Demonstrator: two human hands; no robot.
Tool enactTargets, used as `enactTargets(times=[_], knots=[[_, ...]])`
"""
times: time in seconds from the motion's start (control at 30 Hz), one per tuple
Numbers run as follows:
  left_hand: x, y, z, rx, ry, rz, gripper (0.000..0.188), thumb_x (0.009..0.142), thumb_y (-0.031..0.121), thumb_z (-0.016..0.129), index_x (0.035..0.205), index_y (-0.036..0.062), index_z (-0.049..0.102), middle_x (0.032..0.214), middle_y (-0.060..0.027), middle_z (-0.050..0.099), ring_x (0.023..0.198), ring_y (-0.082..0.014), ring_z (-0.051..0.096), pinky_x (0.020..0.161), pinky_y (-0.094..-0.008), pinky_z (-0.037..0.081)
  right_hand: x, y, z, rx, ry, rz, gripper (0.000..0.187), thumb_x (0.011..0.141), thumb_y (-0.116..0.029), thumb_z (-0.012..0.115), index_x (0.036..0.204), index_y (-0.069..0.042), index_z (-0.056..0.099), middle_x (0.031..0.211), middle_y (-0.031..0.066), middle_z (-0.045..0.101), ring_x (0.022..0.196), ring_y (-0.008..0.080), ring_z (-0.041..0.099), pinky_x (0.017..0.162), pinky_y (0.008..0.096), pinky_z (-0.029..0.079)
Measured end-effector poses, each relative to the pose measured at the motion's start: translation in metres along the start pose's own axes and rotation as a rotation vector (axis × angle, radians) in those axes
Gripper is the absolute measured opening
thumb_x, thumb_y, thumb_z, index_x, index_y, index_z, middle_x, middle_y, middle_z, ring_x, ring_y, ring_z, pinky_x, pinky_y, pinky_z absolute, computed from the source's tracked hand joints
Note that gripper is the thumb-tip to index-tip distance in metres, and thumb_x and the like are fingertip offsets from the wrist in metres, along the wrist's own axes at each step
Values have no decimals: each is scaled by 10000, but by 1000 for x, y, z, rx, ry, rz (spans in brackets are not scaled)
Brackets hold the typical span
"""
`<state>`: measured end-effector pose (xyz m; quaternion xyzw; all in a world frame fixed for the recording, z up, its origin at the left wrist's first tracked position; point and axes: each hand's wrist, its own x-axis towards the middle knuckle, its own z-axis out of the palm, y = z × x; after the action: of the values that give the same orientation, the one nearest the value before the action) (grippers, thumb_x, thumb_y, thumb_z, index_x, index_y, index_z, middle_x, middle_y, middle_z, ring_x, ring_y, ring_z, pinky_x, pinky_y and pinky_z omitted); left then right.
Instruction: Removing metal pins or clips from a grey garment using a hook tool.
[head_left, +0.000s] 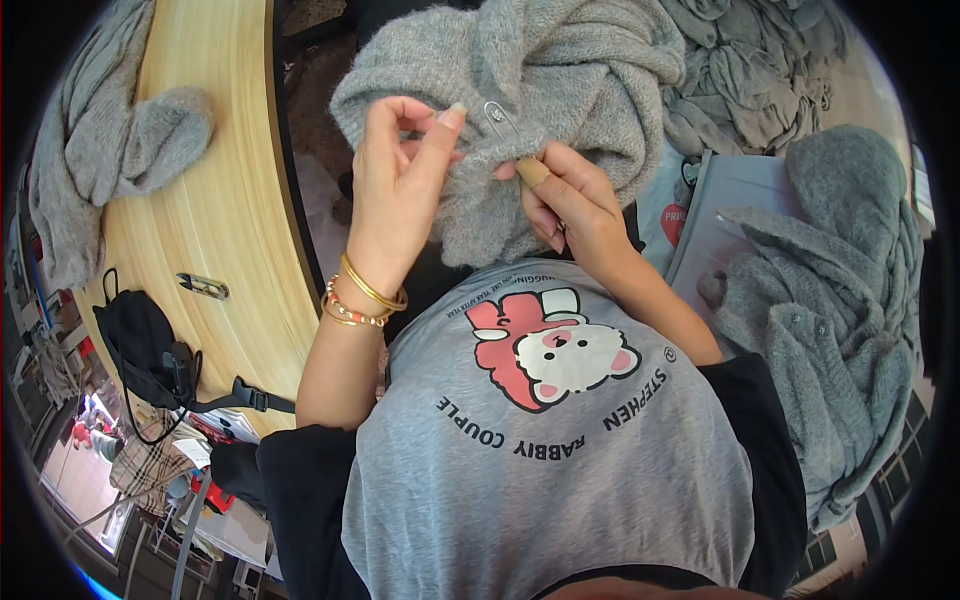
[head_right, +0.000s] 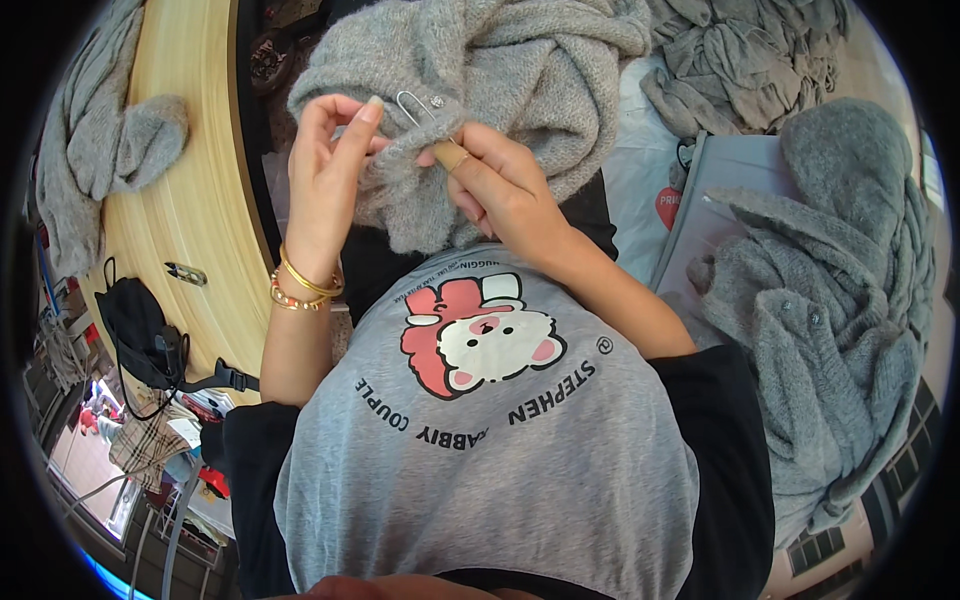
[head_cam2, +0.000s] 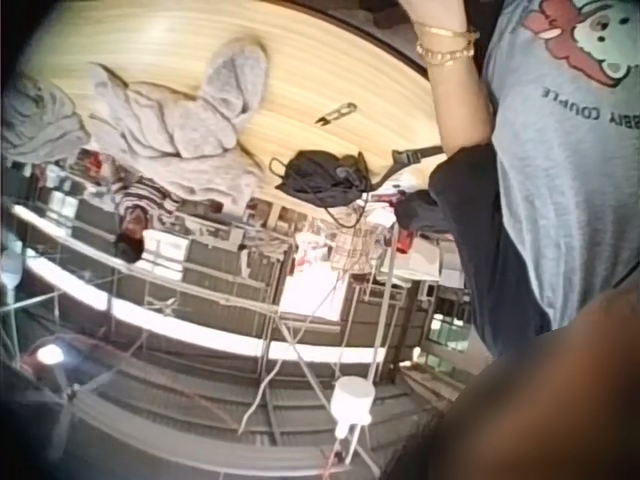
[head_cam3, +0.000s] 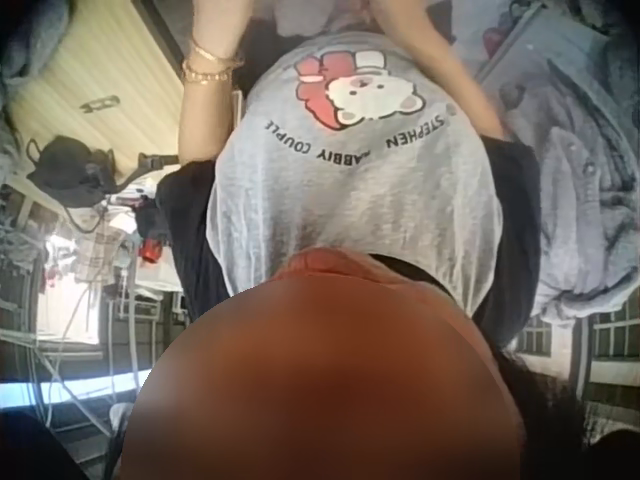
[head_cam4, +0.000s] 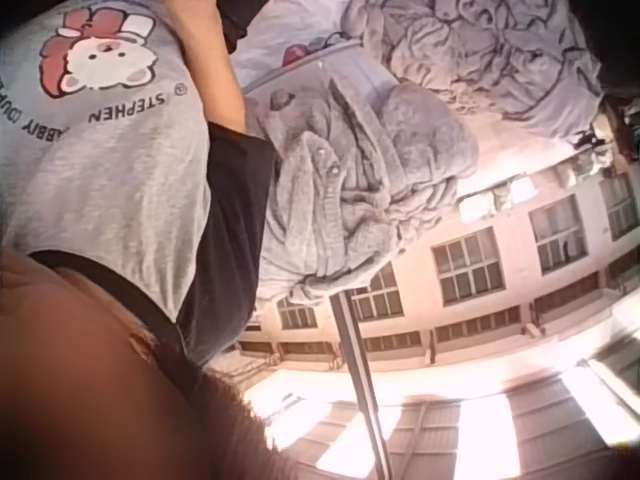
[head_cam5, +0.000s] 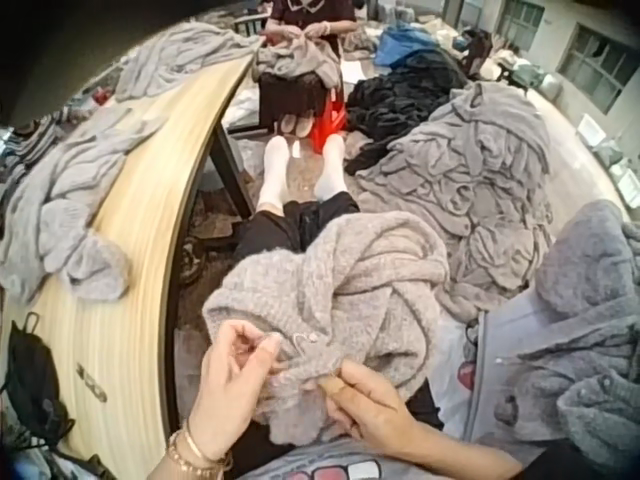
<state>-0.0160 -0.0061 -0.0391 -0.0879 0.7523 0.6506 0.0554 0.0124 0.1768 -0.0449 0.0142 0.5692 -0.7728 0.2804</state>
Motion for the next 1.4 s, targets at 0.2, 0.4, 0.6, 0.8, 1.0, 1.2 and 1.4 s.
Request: enactTargets(times=[0.2, 0.4, 0.6, 0.8, 1.0, 1.2, 1.4], knots=[[20, -6, 4, 383, -84, -33, 386, 831, 299, 683, 911, -56, 555, 663, -128, 641, 621, -212, 631, 574, -330, 480, -3, 17, -2, 1, -11, 22, 294, 991, -211, 385, 1085, 14, 548, 556, -23, 398, 438, 42, 321, 425, 187, 263], [33, -16, 14, 530, -226, -138, 403, 805, 337, 705, 693, -36, 600, 603, -112, 631, 556, -216, 613, 535, -343, 460, -6, 26, -1, -124, -28, -62, 286, 997, -204, 377, 1080, 12, 546, 557, -23, 404, 440, 40, 322, 422, 190, 255], [26, -24, 16, -96, -157, -130, 243, 851, 208, 690, 727, 14, 613, 582, 32, 535, 542, -55, 506, 504, -214, 385, -5, 16, -5, 51, 23, 43, 276, 990, -202, 376, 1047, 12, 540, 537, -24, 383, 417, 47, 300, 400, 198, 248], [8, -5, 10, -223, -159, 48, 151, 907, 146, 634, 810, 36, 596, 705, 66, 529, 638, -2, 438, 552, -169, 341, -4, -12, -6, 306, -22, 77, 287, 973, -185, 337, 1012, 33, 520, 519, -8, 364, 373, 66, 266, 367, 208, 234], [4, -9, 6, -222, -221, 82, 122, 916, 116, 616, 838, 29, 581, 723, 73, 469, 658, -8, 371, 571, -171, 311, -2, -9, -6, 503, -131, 140, 275, 970, -159, 313, 1003, 23, 517, 499, -18, 356, 337, 55, 262, 331, 210, 222], [4, -10, 5, -219, -234, 150, 121, 907, 105, 621, 843, 17, 566, 741, 68, 417, 659, -13, 345, 569, -172, 297, 1, -11, -6, 618, -241, 196, 275, 978, -157, 308, 1001, 16, 522, 493, -24, 358, 332, 53, 269, 325, 209, 223], [0, -5, 5, -122, -196, 182, 120, 912, 97, 601, 849, 6, 553, 740, 53, 432, 661, -27, 354, 573, -180, 312, -1, -19, 3, 174, -72, 99, 273, 990, -202, 388, 959, 16, 550, 501, -18, 367, 380, 51, 280, 381, 199, 237]])
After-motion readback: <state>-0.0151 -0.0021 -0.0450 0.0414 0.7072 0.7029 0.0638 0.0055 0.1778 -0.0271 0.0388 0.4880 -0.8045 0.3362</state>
